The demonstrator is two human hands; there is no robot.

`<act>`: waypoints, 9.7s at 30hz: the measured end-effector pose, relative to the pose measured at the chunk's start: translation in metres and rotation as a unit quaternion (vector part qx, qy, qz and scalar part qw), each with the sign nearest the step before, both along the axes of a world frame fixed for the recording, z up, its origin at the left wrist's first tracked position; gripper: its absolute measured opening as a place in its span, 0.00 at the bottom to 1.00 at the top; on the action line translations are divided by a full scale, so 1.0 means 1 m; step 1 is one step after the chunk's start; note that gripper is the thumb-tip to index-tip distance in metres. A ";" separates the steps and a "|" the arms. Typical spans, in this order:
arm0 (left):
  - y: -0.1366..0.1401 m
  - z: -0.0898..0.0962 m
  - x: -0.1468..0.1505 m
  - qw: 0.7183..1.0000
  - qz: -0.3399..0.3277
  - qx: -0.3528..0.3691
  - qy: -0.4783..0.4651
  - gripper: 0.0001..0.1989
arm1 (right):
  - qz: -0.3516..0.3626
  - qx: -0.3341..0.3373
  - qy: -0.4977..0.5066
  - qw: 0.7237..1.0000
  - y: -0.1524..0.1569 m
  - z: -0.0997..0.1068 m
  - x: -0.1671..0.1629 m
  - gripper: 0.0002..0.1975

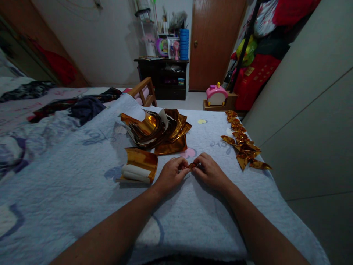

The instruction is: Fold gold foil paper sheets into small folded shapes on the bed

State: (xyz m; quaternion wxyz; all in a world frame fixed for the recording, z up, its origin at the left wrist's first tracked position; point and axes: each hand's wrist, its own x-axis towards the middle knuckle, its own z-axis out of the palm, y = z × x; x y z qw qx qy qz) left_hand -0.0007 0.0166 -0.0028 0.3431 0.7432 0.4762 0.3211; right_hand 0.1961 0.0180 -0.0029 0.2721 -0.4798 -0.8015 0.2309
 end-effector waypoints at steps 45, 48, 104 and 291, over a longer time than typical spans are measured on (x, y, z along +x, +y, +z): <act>0.002 0.000 0.000 0.998 -0.055 -0.043 -0.005 0.13 | 0.056 -0.101 0.075 0.991 0.000 0.006 0.001 0.08; 0.002 0.002 0.000 0.998 -0.045 -0.047 -0.014 0.14 | 0.056 -0.111 0.079 0.989 0.001 0.008 0.002 0.08; 0.006 -0.003 -0.005 0.989 -0.040 -0.107 -0.090 0.10 | -0.031 -0.113 0.097 0.988 0.007 0.004 0.011 0.12; -0.002 -0.003 -0.001 0.880 -0.080 -0.274 -0.379 0.16 | 0.043 -0.379 0.464 0.800 0.001 0.008 0.027 0.16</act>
